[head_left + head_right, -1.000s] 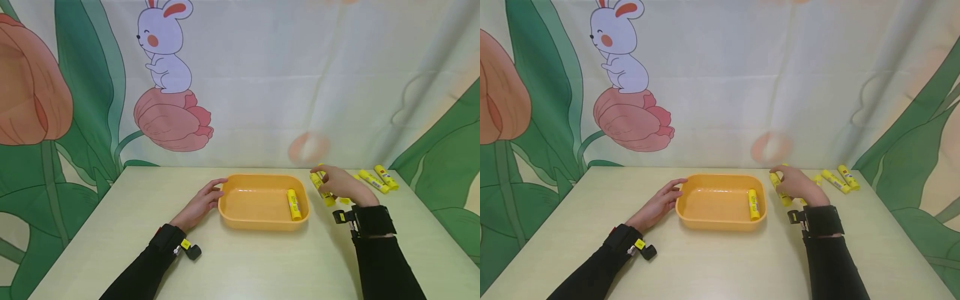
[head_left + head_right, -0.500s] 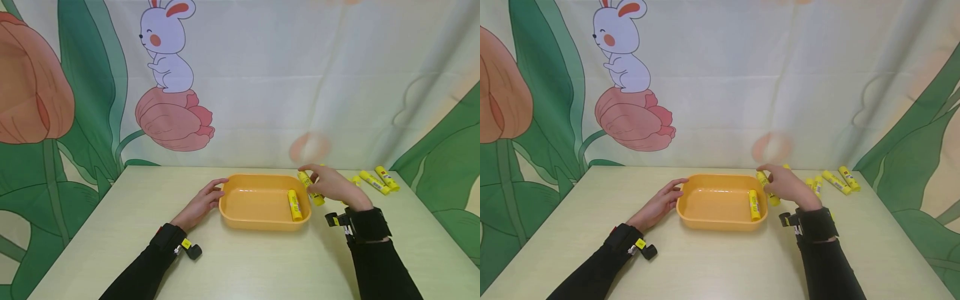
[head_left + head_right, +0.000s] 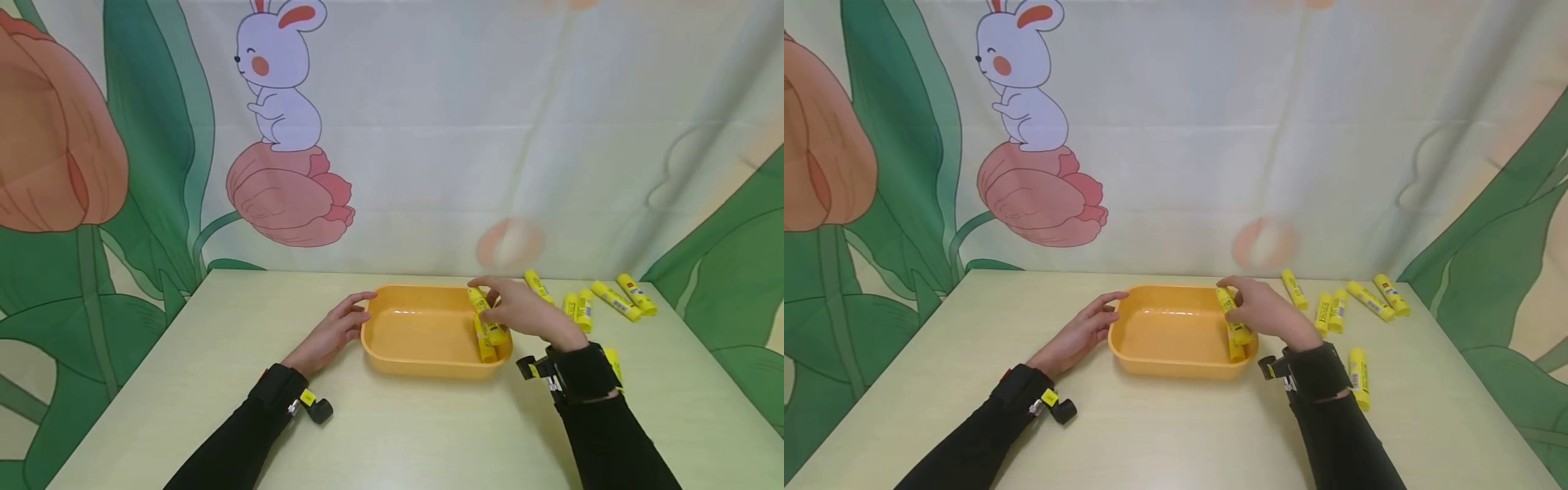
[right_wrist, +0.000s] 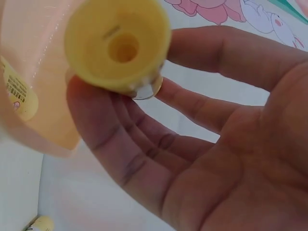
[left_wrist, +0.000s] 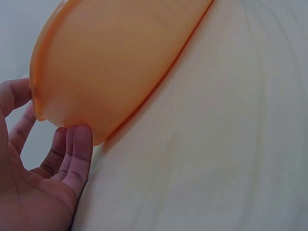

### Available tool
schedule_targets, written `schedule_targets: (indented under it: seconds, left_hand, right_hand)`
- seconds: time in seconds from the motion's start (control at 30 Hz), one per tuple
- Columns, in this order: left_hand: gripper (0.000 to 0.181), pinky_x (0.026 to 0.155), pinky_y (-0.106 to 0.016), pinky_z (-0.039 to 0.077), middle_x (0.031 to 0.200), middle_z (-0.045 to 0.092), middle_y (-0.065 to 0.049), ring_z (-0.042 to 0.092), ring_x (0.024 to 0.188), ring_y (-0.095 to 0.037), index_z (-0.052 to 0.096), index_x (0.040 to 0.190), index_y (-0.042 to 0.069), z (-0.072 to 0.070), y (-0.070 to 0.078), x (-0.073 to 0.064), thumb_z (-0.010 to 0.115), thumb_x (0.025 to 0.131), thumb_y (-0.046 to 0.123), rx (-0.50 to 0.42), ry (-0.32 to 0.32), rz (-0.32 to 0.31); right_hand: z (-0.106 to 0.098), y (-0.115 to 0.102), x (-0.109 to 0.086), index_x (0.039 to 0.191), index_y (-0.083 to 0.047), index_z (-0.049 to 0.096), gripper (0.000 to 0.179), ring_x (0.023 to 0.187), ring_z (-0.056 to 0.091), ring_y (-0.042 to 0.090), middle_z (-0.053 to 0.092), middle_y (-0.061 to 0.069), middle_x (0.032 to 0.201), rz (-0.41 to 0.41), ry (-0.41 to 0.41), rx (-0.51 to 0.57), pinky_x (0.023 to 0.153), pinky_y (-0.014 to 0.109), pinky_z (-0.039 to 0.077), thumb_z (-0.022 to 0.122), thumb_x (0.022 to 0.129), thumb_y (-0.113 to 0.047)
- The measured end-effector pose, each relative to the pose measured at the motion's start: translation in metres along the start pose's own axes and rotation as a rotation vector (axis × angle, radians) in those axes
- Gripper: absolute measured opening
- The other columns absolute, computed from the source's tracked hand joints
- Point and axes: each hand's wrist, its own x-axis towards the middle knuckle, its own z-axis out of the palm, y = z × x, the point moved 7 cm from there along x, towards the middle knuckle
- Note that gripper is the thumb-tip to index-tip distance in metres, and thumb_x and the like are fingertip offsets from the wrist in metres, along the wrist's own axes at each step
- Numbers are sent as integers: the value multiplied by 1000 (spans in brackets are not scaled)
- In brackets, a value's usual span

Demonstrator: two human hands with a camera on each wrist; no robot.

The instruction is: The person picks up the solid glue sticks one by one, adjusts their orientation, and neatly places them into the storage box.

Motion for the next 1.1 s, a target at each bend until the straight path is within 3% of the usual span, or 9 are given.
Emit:
schedule_targets:
  seconds: [0.37, 0.6, 0.77, 0.97, 1.1]
  left_hand:
    - [45, 99, -29, 52, 140, 46, -19, 55, 119, -32, 44, 155, 23, 1, 0, 0, 52, 111, 27, -4, -6, -2]
    - [45, 98, -28, 53, 141, 45, -18, 55, 119, -31, 45, 154, 22, 0, -1, 1, 52, 110, 26, -8, -3, 9]
    - [44, 97, -29, 53, 141, 45, -17, 55, 119, -31, 45, 154, 22, -1, 0, 1, 52, 111, 24, -3, -5, 16]
    - [44, 96, -29, 53, 140, 45, -19, 55, 119, -31, 45, 154, 21, -2, 0, 1, 52, 110, 25, -9, -8, 18]
    - [44, 97, -29, 53, 141, 45, -17, 54, 120, -31, 45, 154, 22, -1, 1, 1, 53, 110, 26, -15, -10, 21]
  right_hand:
    - [8, 2, 5, 151, 3, 44, 62, 69, 61, 23, 61, 17, 98, 83, -35, 15, 67, 36, 58, 70, 95, -5]
    - [16, 5, 18, 149, 4, 45, 61, 77, 65, 24, 62, 20, 107, 187, -116, -3, 70, 35, 62, 72, 95, -5]
    - [17, 4, 26, 147, 6, 43, 61, 74, 69, 26, 60, 22, 116, 264, -166, -34, 69, 36, 63, 72, 95, -2]
    - [25, 1, 38, 141, 8, 48, 57, 70, 73, 27, 64, 19, 107, 352, -237, -148, 69, 36, 63, 74, 92, -1]
    - [29, -4, 48, 119, 6, 63, 34, 60, 64, 23, 64, 14, 92, 365, -250, -343, 58, 29, 55, 75, 88, -2]
